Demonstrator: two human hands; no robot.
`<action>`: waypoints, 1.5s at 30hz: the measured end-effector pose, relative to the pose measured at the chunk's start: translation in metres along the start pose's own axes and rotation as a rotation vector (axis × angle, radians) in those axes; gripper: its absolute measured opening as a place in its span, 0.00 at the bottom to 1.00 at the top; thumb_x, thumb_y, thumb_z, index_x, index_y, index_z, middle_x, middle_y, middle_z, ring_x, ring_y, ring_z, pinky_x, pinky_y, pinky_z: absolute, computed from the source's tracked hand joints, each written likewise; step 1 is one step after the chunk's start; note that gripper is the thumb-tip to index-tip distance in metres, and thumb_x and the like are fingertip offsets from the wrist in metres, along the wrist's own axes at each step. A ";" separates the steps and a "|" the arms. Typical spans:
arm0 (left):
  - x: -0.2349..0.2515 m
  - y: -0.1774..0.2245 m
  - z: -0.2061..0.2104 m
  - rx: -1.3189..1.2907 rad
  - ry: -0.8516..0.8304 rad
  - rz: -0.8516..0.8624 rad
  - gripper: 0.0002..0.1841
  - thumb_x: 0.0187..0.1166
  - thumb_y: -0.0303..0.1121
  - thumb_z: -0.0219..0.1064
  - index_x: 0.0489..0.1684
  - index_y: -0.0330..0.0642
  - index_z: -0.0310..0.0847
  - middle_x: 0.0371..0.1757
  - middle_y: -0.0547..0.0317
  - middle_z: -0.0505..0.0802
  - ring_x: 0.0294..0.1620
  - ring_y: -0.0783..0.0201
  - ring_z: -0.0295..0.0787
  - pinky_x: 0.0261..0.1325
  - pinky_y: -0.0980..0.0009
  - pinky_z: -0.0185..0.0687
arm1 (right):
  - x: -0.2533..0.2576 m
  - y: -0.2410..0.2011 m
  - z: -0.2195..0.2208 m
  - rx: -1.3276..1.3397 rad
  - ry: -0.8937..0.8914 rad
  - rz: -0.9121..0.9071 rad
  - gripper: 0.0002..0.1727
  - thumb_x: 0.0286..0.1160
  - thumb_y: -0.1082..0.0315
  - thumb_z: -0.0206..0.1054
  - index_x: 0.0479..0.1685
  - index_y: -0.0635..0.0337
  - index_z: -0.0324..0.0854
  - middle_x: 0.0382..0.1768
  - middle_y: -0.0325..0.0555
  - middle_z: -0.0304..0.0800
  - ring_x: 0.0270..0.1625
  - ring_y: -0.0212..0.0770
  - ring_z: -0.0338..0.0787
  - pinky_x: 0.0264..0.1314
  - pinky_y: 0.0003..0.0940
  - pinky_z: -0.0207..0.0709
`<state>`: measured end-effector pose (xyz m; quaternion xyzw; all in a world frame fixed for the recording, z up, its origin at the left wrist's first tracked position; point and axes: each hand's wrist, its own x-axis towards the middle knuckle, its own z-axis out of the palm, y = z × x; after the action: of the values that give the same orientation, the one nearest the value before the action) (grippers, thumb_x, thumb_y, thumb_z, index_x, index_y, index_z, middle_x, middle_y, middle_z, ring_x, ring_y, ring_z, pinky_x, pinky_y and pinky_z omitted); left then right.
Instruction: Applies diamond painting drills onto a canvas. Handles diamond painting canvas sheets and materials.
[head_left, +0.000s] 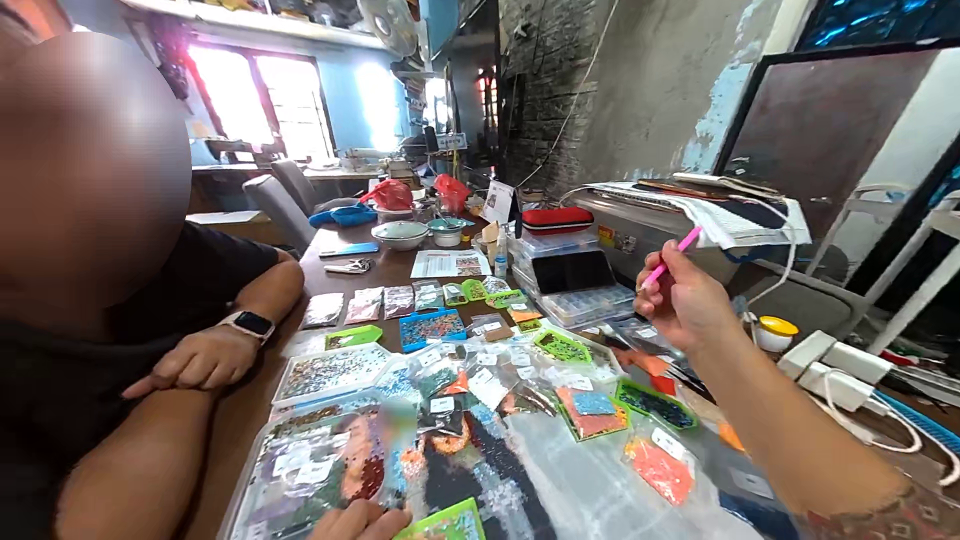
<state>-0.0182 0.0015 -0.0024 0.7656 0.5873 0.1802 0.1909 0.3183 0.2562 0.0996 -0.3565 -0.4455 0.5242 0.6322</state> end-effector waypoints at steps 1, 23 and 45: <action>0.000 0.001 0.001 -0.002 0.008 -0.002 0.33 0.73 0.47 0.75 0.72 0.31 0.80 0.62 0.25 0.86 0.61 0.26 0.82 0.65 0.35 0.76 | -0.011 0.004 0.011 0.004 -0.045 0.050 0.24 0.95 0.45 0.41 0.37 0.47 0.74 0.17 0.28 0.76 0.14 0.22 0.73 0.18 0.16 0.71; 0.001 0.006 0.010 -0.002 0.127 0.055 0.26 0.70 0.46 0.78 0.64 0.40 0.88 0.53 0.34 0.90 0.53 0.34 0.86 0.55 0.40 0.81 | -0.137 0.123 0.050 -0.360 -0.904 -0.093 0.15 0.92 0.55 0.53 0.42 0.54 0.78 0.26 0.23 0.77 0.25 0.14 0.74 0.28 0.12 0.69; 0.001 0.006 0.010 -0.013 0.113 0.058 0.26 0.72 0.46 0.77 0.65 0.41 0.88 0.54 0.35 0.89 0.54 0.35 0.86 0.57 0.40 0.81 | -0.139 0.142 0.063 -0.343 -0.998 -0.448 0.20 0.91 0.56 0.57 0.36 0.64 0.81 0.24 0.37 0.80 0.27 0.18 0.77 0.33 0.12 0.71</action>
<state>-0.0079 0.0004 -0.0085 0.7696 0.5737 0.2323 0.1570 0.2029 0.1465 -0.0352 -0.0604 -0.8334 0.4023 0.3741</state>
